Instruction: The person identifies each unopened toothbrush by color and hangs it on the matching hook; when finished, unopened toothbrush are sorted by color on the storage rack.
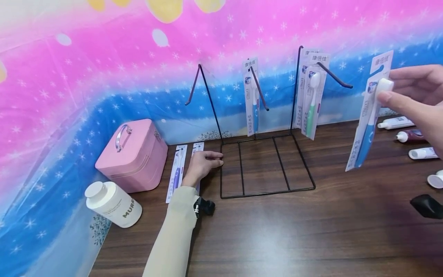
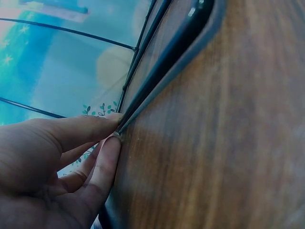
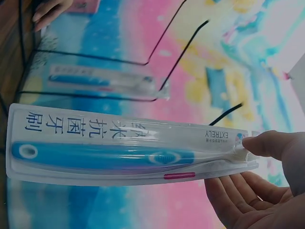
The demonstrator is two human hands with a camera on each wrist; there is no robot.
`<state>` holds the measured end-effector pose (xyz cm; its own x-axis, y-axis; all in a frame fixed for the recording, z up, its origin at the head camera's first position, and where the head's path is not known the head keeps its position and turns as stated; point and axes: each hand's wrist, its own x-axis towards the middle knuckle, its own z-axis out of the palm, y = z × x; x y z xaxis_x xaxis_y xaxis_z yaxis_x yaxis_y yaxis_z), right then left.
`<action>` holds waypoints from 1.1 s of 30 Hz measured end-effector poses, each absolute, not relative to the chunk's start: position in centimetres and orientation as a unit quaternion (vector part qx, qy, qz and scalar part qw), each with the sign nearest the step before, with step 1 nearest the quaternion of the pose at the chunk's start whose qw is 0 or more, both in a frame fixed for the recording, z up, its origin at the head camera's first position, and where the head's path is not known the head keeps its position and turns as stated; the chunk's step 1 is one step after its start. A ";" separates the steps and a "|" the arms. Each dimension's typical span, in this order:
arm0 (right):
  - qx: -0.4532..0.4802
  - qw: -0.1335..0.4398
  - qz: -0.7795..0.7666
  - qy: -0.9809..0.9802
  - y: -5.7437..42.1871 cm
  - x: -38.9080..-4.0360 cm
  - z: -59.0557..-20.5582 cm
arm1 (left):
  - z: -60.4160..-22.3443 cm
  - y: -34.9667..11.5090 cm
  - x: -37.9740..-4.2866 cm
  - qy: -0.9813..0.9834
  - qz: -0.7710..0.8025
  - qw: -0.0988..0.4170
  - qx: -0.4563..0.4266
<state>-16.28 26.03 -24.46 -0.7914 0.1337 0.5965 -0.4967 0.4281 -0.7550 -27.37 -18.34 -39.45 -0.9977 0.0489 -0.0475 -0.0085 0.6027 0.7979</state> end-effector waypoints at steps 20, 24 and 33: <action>0.211 0.266 0.524 -0.781 19.1 -12.4 -22.3 | -39.5 -18.3 -27.4 0.898 0.439 0.027 0.021; 0.236 0.251 0.520 -0.781 17.2 -12.6 -22.2 | -39.4 -18.2 -27.5 0.897 0.441 0.027 0.021; 0.278 0.230 0.530 -0.767 13.8 -13.5 -22.9 | -39.6 -18.4 -27.5 0.897 0.441 0.027 0.011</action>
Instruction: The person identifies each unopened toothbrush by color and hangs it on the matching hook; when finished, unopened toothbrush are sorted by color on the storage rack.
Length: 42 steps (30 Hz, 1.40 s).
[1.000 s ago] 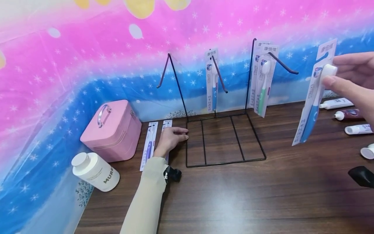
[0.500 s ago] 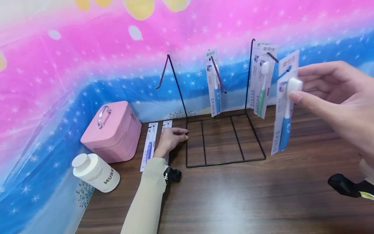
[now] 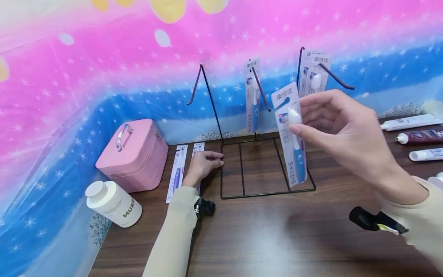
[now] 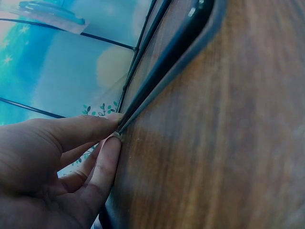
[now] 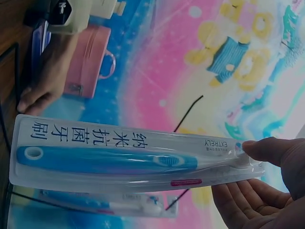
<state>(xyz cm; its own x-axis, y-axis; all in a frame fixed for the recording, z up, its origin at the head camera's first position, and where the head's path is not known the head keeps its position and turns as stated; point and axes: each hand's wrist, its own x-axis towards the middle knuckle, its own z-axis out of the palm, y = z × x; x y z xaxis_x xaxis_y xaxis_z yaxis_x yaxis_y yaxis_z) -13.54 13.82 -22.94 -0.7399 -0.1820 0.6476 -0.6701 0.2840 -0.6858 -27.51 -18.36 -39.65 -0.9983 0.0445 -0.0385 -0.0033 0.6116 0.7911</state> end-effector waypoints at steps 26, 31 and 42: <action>0.254 0.228 0.514 -0.787 11.2 -16.7 -24.9 | -39.4 -18.4 -27.6 0.897 0.441 0.025 0.023; 0.241 0.238 0.512 -0.790 10.9 -18.0 -25.1 | -39.6 -18.4 -27.6 0.895 0.445 0.031 0.023; 0.215 0.252 0.525 -0.784 9.7 -21.3 -25.0 | -39.5 -18.5 -27.3 0.895 0.444 0.030 0.022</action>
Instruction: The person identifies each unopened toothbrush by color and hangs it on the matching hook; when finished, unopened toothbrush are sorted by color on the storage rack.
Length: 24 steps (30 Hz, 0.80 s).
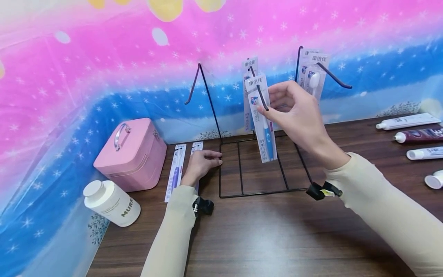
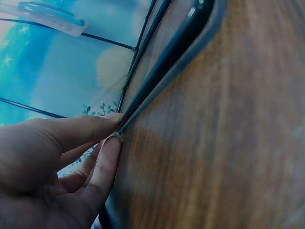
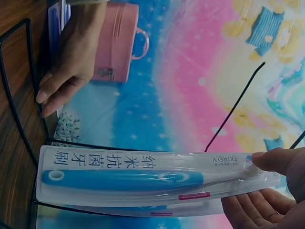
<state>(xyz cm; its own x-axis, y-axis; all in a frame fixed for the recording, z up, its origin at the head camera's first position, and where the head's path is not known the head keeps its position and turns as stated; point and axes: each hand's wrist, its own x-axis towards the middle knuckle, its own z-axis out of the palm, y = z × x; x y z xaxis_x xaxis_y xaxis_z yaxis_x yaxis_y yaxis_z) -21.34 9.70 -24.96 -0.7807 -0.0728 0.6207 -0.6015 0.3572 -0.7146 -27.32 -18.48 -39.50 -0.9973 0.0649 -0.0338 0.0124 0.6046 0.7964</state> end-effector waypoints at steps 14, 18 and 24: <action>0.155 0.254 0.498 -0.815 8.8 -24.3 -24.8 | -39.5 -18.5 -27.4 0.891 0.452 0.030 0.020; 0.145 0.253 0.493 -0.819 8.6 -24.9 -24.7 | -39.5 -18.4 -27.4 0.891 0.453 0.031 0.018; 0.139 0.254 0.481 -0.827 8.4 -25.6 -24.5 | -39.6 -18.5 -27.4 0.891 0.453 0.032 0.016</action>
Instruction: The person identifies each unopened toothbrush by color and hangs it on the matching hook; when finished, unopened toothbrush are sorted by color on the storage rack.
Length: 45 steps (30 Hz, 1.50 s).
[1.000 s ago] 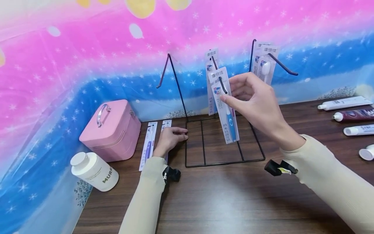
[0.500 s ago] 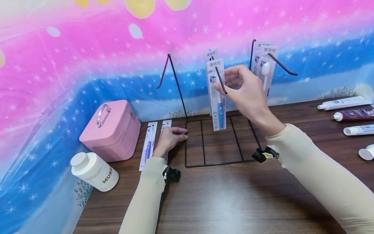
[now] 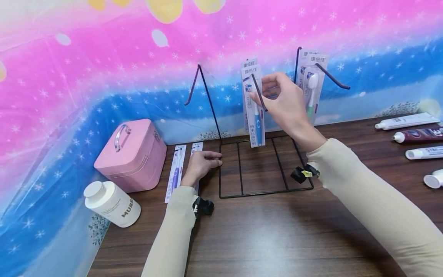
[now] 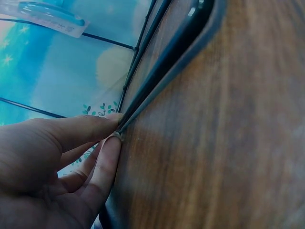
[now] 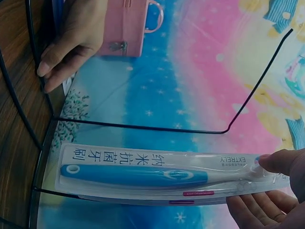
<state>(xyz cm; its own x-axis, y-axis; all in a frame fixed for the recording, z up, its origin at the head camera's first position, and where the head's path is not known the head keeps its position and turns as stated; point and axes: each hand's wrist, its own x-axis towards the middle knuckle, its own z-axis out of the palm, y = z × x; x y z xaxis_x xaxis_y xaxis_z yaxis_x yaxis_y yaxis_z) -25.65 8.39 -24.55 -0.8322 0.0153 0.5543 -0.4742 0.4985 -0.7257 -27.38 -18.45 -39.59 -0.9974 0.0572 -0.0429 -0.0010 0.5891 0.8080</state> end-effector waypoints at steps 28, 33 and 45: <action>0.163 0.246 0.462 -0.836 10.1 -25.2 -27.6 | -39.5 -18.3 -27.4 0.892 0.451 0.036 0.010; 0.177 0.235 0.459 -0.838 11.3 -24.2 -29.5 | -39.6 -18.2 -27.4 0.891 0.452 0.041 0.005; 0.184 0.161 0.434 -0.867 14.4 -21.5 -33.4 | -39.5 -18.3 -27.4 0.898 0.438 0.040 0.003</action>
